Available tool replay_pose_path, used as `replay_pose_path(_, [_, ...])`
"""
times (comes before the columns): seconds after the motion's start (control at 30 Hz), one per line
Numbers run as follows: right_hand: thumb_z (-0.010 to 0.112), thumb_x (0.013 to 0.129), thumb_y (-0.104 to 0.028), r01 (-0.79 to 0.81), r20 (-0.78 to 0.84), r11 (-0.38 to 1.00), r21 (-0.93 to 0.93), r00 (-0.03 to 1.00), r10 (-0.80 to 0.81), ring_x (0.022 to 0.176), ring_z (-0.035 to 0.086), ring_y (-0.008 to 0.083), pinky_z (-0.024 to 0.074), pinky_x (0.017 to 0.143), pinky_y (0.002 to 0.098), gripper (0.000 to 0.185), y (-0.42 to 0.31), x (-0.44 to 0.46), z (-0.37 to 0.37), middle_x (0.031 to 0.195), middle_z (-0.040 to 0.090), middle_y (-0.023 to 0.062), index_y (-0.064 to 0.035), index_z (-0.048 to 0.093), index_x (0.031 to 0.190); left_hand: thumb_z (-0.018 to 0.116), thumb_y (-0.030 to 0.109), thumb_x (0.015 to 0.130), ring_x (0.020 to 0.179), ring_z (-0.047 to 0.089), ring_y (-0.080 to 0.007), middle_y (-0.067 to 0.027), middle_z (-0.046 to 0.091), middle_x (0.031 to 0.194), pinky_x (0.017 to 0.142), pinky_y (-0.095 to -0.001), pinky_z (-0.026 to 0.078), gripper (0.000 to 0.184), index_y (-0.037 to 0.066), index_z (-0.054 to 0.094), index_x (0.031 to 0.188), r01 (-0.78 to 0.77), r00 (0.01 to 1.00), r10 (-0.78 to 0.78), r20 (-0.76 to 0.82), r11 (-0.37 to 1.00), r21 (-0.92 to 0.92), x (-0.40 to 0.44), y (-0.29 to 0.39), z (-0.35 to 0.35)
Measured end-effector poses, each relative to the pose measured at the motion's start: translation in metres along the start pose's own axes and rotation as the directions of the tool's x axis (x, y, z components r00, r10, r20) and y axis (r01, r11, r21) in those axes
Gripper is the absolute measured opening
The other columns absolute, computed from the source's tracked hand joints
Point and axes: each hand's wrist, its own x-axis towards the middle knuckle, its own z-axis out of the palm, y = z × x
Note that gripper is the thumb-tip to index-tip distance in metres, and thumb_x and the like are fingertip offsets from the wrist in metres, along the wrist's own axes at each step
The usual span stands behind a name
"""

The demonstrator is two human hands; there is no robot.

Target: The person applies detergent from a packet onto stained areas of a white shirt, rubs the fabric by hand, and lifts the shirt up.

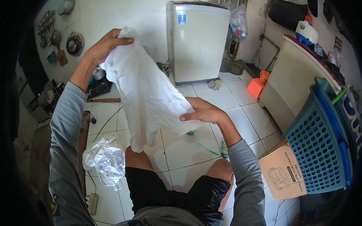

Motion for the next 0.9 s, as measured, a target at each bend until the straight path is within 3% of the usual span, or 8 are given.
replay_pose_path(0.1, [0.085,0.095,-0.016,-0.127,-0.041,0.955,-0.269,0.992,0.121,0.117,0.07,0.0186,0.0524,0.108,0.0368,0.055,0.004,-0.009,-0.014,0.125,0.077,0.0084,-0.0004,0.067,0.144,0.08,0.022,0.097,0.098,0.076,-0.015,-0.0079,0.08,0.11,0.094,-0.0307,0.06,0.032,-0.001,0.076,0.119,0.035,0.991,-0.033,-0.133,0.999,0.017,-0.015,-0.015,-0.027])
replay_pose_path(0.3, [0.082,0.099,-0.017,-0.044,-0.087,0.99,-0.134,0.996,0.033,0.098,0.067,0.0105,0.0528,0.09,0.0277,0.032,0.03,-0.011,-0.034,0.108,0.077,0.0026,-0.0022,0.074,0.126,0.08,0.019,0.097,0.094,0.078,-0.0159,-0.0079,0.08,0.107,0.093,-0.0298,0.062,0.027,0.0,0.076,0.116,0.124,0.979,-0.136,-0.154,0.989,-0.082,-0.049,-0.031,-0.049])
replay_pose_path(0.37, [0.08,0.101,-0.017,0.007,-0.119,0.998,0.063,0.993,0.0,0.098,0.068,0.0093,0.052,0.088,0.025,0.027,0.033,-0.009,-0.032,0.106,0.077,0.0019,-0.0032,0.075,0.124,0.08,0.02,0.097,0.095,0.077,-0.0145,-0.0062,0.08,0.106,0.094,-0.0299,0.06,0.026,0.001,0.076,0.115,0.139,0.974,-0.155,-0.164,0.985,-0.104,-0.059,-0.038,-0.053])
replay_pose_path(0.43, [0.08,0.101,-0.016,0.024,-0.129,0.994,0.11,0.992,-0.009,0.098,0.069,0.0098,0.0527,0.089,0.0256,0.027,0.035,-0.007,-0.028,0.108,0.078,0.0022,-0.0025,0.075,0.124,0.081,0.021,0.097,0.095,0.075,-0.0131,-0.0041,0.08,0.106,0.092,-0.03,0.058,0.024,0.004,0.077,0.113,0.147,0.937,-0.171,-0.305,0.984,-0.101,-0.066,-0.047,-0.056])
replay_pose_path(0.6, [0.079,0.102,-0.015,0.016,-0.113,0.99,0.137,0.994,-0.001,0.102,0.071,0.0106,0.0547,0.092,0.0274,0.028,0.031,-0.019,-0.015,0.111,0.078,0.0042,0.0005,0.073,0.125,0.08,0.02,0.098,0.102,0.073,-0.0133,-0.0044,0.079,0.109,0.092,-0.0316,0.057,0.025,0.003,0.075,0.116,0.217,0.949,-0.241,-0.202,0.967,-0.135,-0.097,-0.057,-0.063])
replay_pose_path(0.7, [0.082,0.096,-0.004,-0.045,-0.126,0.987,0.156,0.99,0.065,0.097,0.071,0.0104,0.0566,0.092,0.027,0.031,0.038,-0.047,0.009,0.107,0.078,0.0046,0.0016,0.073,0.125,0.082,0.016,0.095,0.1,0.075,-0.0174,-0.0065,0.078,0.108,0.092,-0.0334,0.058,0.03,0.002,0.073,0.12,0.22,0.919,-0.255,-0.299,0.965,-0.145,-0.134,-0.064,-0.041])
replay_pose_path(0.8, [0.086,0.094,-0.007,-0.177,0.005,0.943,0.282,0.983,0.183,0.106,0.07,0.0103,0.055,0.094,0.0273,0.043,0.066,-0.077,0.019,0.112,0.074,0.0035,-0.0005,0.071,0.133,0.081,0.011,0.092,0.1,0.075,-0.0172,-0.0079,0.077,0.112,0.091,-0.0341,0.059,0.035,0.001,0.07,0.123,0.409,0.897,-0.437,-0.06,0.875,-0.258,-0.16,-0.079,-0.044])
replay_pose_path(0.9, [0.087,0.093,-0.008,-0.19,-0.06,0.865,0.464,0.968,0.245,0.104,0.067,0.009,0.0542,0.093,0.0258,0.044,0.1,-0.08,0.027,0.11,0.071,0.0003,-0.0022,0.071,0.134,0.085,0.017,0.09,0.095,0.072,-0.0161,-0.0069,0.077,0.106,0.088,-0.0328,0.057,0.034,0.0,0.073,0.118,0.589,0.779,-0.568,-0.266,0.808,-0.002,-0.157,-0.106,-0.001])
